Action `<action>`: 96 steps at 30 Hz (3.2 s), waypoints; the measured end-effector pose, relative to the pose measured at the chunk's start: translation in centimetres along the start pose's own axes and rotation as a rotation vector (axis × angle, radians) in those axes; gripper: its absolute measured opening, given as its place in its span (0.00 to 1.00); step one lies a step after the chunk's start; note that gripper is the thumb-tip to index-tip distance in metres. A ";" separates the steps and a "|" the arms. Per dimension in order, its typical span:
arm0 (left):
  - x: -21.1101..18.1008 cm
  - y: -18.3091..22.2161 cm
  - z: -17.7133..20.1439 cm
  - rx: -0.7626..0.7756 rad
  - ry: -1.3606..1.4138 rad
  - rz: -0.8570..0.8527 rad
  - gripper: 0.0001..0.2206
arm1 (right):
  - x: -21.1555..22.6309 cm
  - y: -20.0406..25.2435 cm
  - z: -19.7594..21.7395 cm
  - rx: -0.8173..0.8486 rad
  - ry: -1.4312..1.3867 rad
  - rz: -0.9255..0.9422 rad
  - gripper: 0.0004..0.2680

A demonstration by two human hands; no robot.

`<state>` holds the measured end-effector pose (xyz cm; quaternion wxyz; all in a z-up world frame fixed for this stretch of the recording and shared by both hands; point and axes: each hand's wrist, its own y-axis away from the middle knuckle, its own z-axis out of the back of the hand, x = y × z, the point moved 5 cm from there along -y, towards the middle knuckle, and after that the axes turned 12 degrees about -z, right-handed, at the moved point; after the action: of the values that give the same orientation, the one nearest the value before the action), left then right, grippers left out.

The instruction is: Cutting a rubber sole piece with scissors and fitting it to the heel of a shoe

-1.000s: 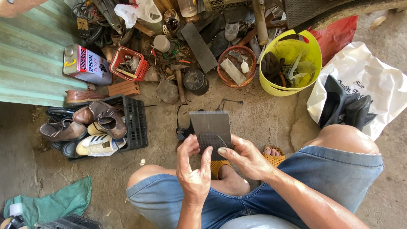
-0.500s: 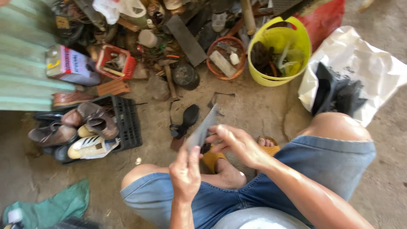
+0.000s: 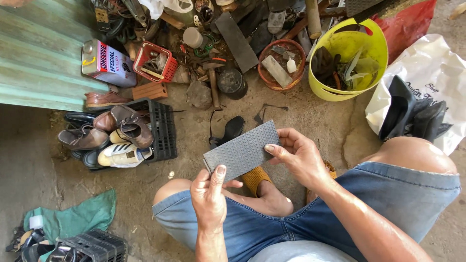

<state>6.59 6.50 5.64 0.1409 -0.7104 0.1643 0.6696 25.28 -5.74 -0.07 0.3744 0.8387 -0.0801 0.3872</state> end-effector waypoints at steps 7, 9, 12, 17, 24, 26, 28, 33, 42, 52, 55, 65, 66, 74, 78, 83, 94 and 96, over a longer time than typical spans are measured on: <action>-0.8 -1.1 0.4 -0.040 -0.127 0.057 0.07 | 2.4 3.3 -3.3 -0.034 1.327 0.918 0.40; -1.9 -1.2 -0.4 -0.022 -0.167 0.135 0.13 | 0.8 3.0 -3.6 0.117 1.373 0.840 0.28; -1.3 -1.6 0.3 -0.165 -0.160 0.245 0.18 | 1.4 3.5 -4.3 0.112 1.326 0.774 0.26; -0.7 -2.5 0.7 -0.320 0.003 0.304 0.19 | 0.6 3.3 -4.3 0.018 1.448 0.801 0.24; -4.1 -0.9 -0.5 -0.011 -0.686 -0.552 0.19 | 0.9 1.9 -2.7 0.306 0.363 -0.131 0.28; -4.7 0.2 -3.8 0.259 -0.666 -0.659 0.13 | 0.0 1.8 -2.6 0.246 0.082 -0.314 0.27; -4.0 1.4 -6.3 0.532 -0.633 -0.756 0.16 | -0.6 1.8 -2.5 0.179 -0.205 -0.487 0.25; -2.5 2.7 -7.6 0.637 -0.938 -0.949 0.19 | -2.0 0.6 -1.7 0.211 -0.436 -0.332 0.21; -3.2 3.4 -8.3 0.465 -1.060 -1.035 0.17 | -1.0 1.3 -2.4 0.386 -0.704 -0.272 0.17; -3.6 3.2 -8.6 0.485 -0.954 -0.973 0.17 | -0.7 1.6 -1.8 0.339 -0.671 -0.317 0.18; -3.7 3.1 -8.4 0.492 -0.880 -0.914 0.32 | -0.2 1.9 -1.8 0.389 -0.701 -0.288 0.18; -4.2 2.2 -8.2 0.536 -0.765 -0.767 0.34 | 0.9 2.3 -1.8 0.421 -0.733 -0.244 0.17; -4.2 2.1 -8.1 0.537 -0.714 -0.723 0.39 | 0.9 2.3 -1.8 0.419 -0.719 -0.241 0.20; -5.5 -1.2 -7.4 0.938 -0.829 -0.718 0.44 | 0.4 2.3 -2.5 0.490 -0.627 -0.213 0.17; -5.3 -1.3 -7.5 0.944 -0.831 -0.732 0.41 | 1.3 2.7 -2.7 0.525 -0.658 -0.237 0.18; -5.2 -1.1 -7.8 0.896 -0.761 -0.706 0.38 | 0.7 2.4 -2.3 0.466 -0.616 -0.261 0.17; -4.7 -1.0 -7.5 0.888 -0.691 -0.665 0.41 | 0.5 2.6 -2.4 0.485 -0.560 -0.280 0.19; -4.6 -1.0 -7.5 0.879 -0.687 -0.671 0.41 | 0.2 2.6 -2.2 0.444 -0.539 -0.240 0.20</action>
<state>13.56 4.47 10.65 0.6643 -0.3448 0.1378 0.6487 23.01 -5.99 2.51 0.1913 0.9749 0.0092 0.1137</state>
